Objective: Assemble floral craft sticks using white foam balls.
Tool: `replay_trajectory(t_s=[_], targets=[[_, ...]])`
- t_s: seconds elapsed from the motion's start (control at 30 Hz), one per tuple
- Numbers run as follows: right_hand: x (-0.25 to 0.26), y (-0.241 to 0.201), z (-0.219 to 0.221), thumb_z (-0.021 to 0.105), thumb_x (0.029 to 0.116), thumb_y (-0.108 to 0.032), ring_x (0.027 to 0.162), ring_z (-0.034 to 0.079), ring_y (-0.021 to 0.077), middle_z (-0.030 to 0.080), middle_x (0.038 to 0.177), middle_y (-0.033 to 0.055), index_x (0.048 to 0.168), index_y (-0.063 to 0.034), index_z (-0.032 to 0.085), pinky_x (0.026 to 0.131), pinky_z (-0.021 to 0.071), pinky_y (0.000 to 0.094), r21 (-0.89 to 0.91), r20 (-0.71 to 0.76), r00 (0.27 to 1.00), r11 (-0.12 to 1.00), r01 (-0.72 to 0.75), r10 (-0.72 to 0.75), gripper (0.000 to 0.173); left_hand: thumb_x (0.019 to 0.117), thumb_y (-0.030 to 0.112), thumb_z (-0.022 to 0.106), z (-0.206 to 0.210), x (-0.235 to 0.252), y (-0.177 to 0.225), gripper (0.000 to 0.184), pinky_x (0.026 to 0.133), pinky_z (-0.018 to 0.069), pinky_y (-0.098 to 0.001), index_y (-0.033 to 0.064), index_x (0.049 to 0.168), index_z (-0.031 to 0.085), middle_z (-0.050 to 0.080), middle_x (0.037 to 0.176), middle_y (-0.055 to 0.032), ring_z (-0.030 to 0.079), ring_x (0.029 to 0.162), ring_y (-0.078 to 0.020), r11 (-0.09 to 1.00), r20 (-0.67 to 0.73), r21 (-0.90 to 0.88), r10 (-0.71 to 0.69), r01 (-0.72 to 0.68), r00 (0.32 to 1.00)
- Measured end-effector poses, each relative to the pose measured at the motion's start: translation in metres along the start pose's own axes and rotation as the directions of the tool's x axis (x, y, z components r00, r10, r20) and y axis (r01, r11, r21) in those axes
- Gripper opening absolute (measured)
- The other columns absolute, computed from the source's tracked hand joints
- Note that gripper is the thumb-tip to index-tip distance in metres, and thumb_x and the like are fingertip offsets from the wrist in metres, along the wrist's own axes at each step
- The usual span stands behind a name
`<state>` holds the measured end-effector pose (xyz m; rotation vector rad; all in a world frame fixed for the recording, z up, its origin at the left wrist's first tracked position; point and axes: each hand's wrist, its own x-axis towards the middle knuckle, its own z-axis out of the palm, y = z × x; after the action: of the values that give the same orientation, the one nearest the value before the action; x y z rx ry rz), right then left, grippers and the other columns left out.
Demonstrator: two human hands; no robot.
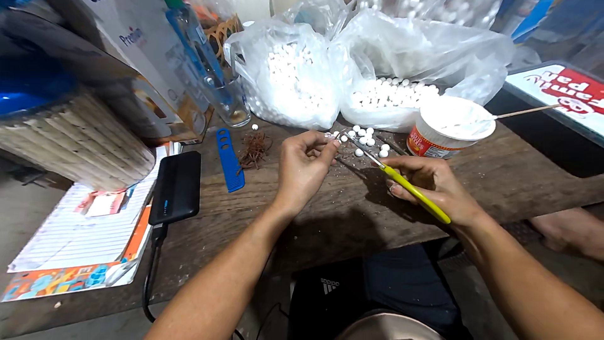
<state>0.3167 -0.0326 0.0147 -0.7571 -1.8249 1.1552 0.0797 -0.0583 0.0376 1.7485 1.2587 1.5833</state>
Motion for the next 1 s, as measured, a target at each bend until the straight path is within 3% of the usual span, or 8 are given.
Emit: replay_trajectory(t_s=[0.23,0.33,0.4,0.53,0.63,0.7,0.77,1.0], targets=[[0.000,-0.001,0.002,0.073,0.0866,-0.019,0.060,0.055,-0.0079,0.064,0.075,-0.0162,0.118,-0.0064,0.070,0.056,0.0467,0.0086,0.019,0.004,1.000,1.000,-0.009,0.009,0.034,0.0955,0.000,0.068,0.001,0.000,0.000,0.002,0.059,0.0562,-0.0153,-0.0018,0.095,0.067,0.070,0.079,-0.0022,0.066,0.063,-0.0004,1.000,-0.005,0.000,-0.007,0.007,1.000],[0.000,0.000,0.002,0.072,0.0868,-0.019,0.057,0.053,-0.0086,0.063,0.073,-0.0175,0.117,-0.0071,0.070,0.053,0.0446,0.0085,0.041,-0.001,1.000,0.999,-0.009,0.009,0.033,0.0975,-0.001,0.065,0.002,-0.002,0.006,0.018,0.058,0.0585,-0.0196,-0.0014,0.114,0.059,0.068,0.080,-0.0029,0.067,0.062,-0.0048,0.997,-0.009,-0.042,-0.057,0.057,0.998],[0.000,0.000,0.002,0.072,0.0869,-0.020,0.056,0.052,-0.0088,0.062,0.071,-0.0176,0.117,-0.0076,0.070,0.052,0.0439,0.0085,0.046,-0.003,1.000,0.999,-0.011,0.011,0.032,0.0998,-0.001,0.060,0.002,-0.002,0.007,0.025,0.057,0.0578,-0.0200,0.0030,0.123,0.051,0.067,0.084,-0.0022,0.065,0.060,-0.0058,1.000,0.021,-0.021,-0.012,0.013,1.000],[-0.001,0.000,0.002,0.072,0.0865,-0.019,0.057,0.053,-0.0085,0.063,0.072,-0.0174,0.116,-0.0080,0.070,0.052,0.0446,0.0086,0.039,-0.018,1.000,0.999,-0.022,0.023,0.032,0.0984,0.004,0.062,0.002,0.000,-0.002,0.011,0.055,0.0509,-0.0154,-0.0003,0.108,0.066,0.068,0.089,-0.0044,0.058,0.059,-0.0009,0.989,0.060,0.079,0.118,-0.123,0.991],[-0.001,0.000,0.002,0.072,0.0868,-0.018,0.056,0.053,-0.0082,0.064,0.072,-0.0171,0.117,-0.0073,0.070,0.052,0.0446,0.0087,0.048,-0.025,0.999,0.998,-0.030,0.031,0.032,0.0893,-0.001,0.071,0.002,-0.001,-0.002,0.019,0.056,0.0526,-0.0142,-0.0003,0.107,0.064,0.069,0.097,-0.0066,0.060,0.061,-0.0004,0.979,-0.003,0.116,0.170,-0.169,0.985],[-0.001,0.000,0.003,0.071,0.0870,-0.016,0.056,0.053,-0.0081,0.064,0.072,-0.0168,0.117,-0.0074,0.070,0.052,0.0447,0.0086,0.059,-0.031,0.999,0.998,-0.024,0.025,0.031,0.0864,0.000,0.072,0.003,0.000,-0.003,0.020,0.068,0.0556,-0.0195,-0.0053,0.104,0.065,0.068,0.103,-0.0138,0.066,0.076,-0.0073,0.930,-0.003,0.214,0.308,-0.300,0.951],[-0.001,0.000,0.003,0.071,0.0869,-0.015,0.057,0.054,-0.0083,0.066,0.074,-0.0166,0.116,-0.0072,0.070,0.052,0.0454,0.0085,0.057,-0.034,0.999,0.998,-0.013,0.015,0.030,0.0857,0.001,0.073,0.006,0.001,-0.006,0.009,0.074,0.0562,-0.0201,-0.0063,0.091,0.070,0.068,0.107,-0.0190,0.067,0.084,-0.0108,0.886,0.022,0.263,0.390,-0.382,0.921],[-0.002,0.000,0.004,0.072,0.0868,-0.016,0.060,0.056,-0.0083,0.067,0.076,-0.0166,0.116,-0.0065,0.071,0.056,0.0477,0.0086,0.054,-0.027,1.000,0.998,0.015,-0.014,0.031,0.0916,0.001,0.070,0.008,-0.001,-0.010,0.005,0.069,0.0527,-0.0147,-0.0029,0.091,0.073,0.069,0.095,-0.0119,0.064,0.077,-0.0041,0.926,0.032,0.255,0.280,-0.279,0.959]])
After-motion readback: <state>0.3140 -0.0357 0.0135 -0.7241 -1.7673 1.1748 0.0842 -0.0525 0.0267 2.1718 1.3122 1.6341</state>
